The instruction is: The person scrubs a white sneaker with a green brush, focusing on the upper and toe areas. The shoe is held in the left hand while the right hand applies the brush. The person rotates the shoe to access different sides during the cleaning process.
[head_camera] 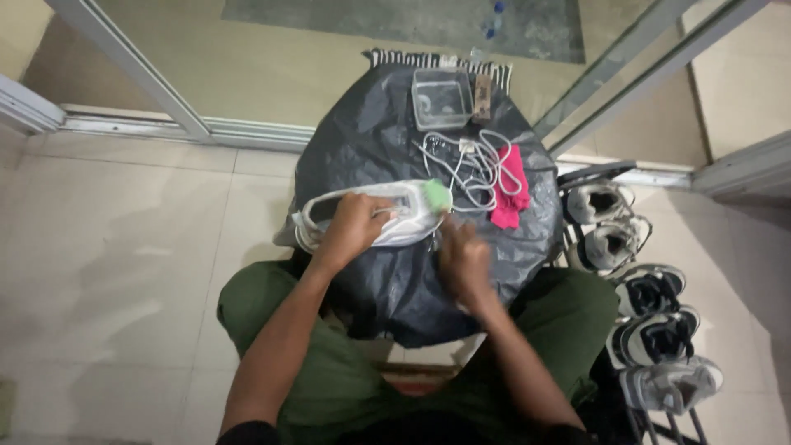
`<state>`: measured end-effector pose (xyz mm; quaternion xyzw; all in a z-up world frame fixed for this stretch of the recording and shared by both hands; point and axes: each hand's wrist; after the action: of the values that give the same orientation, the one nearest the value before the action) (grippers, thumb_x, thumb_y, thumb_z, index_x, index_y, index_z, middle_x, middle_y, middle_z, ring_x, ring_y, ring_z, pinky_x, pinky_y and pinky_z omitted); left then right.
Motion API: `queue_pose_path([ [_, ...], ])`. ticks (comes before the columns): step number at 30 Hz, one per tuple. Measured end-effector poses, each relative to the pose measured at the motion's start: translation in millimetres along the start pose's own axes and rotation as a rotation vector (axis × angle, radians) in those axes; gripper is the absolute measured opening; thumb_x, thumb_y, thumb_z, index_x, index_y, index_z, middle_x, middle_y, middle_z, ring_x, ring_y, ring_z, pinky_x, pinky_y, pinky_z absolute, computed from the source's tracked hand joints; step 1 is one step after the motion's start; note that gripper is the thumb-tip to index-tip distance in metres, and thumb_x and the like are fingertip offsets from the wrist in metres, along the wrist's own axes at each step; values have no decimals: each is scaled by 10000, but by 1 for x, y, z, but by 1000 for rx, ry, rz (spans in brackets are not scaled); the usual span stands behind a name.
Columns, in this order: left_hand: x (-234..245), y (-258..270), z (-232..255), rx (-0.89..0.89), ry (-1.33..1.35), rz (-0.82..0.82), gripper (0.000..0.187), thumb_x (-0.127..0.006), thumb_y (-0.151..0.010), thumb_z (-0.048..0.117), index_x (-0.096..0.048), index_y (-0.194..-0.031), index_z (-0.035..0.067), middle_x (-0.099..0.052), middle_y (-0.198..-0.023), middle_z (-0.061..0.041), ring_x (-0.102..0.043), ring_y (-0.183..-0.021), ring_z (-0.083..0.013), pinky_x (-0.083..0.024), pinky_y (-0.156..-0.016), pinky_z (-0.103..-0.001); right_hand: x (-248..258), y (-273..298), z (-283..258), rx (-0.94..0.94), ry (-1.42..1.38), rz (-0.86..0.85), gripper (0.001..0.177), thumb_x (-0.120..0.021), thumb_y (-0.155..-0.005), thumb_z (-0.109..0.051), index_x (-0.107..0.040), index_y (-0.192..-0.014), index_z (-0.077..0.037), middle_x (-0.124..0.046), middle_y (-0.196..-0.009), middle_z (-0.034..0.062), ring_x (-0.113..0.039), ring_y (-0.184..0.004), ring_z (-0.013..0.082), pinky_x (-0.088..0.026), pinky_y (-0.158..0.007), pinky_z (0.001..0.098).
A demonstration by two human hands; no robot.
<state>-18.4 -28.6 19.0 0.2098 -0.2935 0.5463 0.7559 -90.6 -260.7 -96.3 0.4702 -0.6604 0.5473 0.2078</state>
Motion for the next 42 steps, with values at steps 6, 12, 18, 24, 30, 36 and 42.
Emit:
queue_pose_path([
  [6,-4,-5,-7,-9,-8,19,166,-694,-877,122,-827,-977,120,-776,-882,-155,-733,-894,-414,-594,-795,-484,8,5,-30,-29,-28,-45,461,-628,-925,-179,-676,-1370,-288,-547,-722,71,-642,-568,336,-510,-512,436],
  [12,-7,-6,-9,-13,-45,12,175,-679,-888,149,-822,-985,118,-776,-886,-162,-726,-887,-436,-596,-783,-503,21,-16,-16,-26,35,67,409,-628,-929,-138,-708,-1326,-192,-520,-722,114,-599,-542,384,-489,-485,469],
  [18,-15,-2,-14,6,-114,41,156,-683,-879,185,-814,-961,164,-765,-820,-139,-742,-817,-399,-614,-729,-480,11,-7,-13,-26,42,55,411,-628,-932,-166,-709,-1332,-211,-545,-707,83,-638,-563,355,-502,-481,448],
  [24,-9,-1,-8,-42,-95,40,177,-659,-895,150,-814,-977,126,-760,-818,-163,-737,-817,-408,-607,-708,-474,12,6,-58,-29,-50,16,472,-616,-936,-131,-655,-1393,-240,-576,-729,94,-673,-573,356,-537,-506,449],
  [30,-7,1,-5,-62,-45,62,175,-655,-897,107,-807,-981,82,-758,-836,-196,-728,-819,-443,-599,-698,-497,23,-8,-27,-26,52,84,416,-622,-974,-110,-655,-1388,-133,-576,-718,103,-648,-544,339,-514,-478,441],
  [36,-7,5,-4,-59,-23,81,173,-653,-894,87,-806,-977,90,-764,-854,-180,-730,-853,-424,-598,-731,-478,3,14,-18,9,66,81,490,-616,-950,-78,-615,-1434,-149,-582,-710,113,-647,-533,340,-515,-469,439],
  [42,-4,6,1,-70,-76,58,180,-656,-909,113,-809,-1004,102,-774,-873,-152,-738,-867,-396,-601,-753,-468,-4,34,-52,79,128,73,468,-596,-940,-107,-631,-1402,-173,-554,-716,65,-604,-499,272,-504,-449,381],
])
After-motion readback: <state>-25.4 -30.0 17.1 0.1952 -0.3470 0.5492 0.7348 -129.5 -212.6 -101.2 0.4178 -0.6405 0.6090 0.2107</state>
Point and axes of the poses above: each hand's wrist, its own y-axis away from the middle knuckle, its own x-axis out of the back of the hand, z = x × y
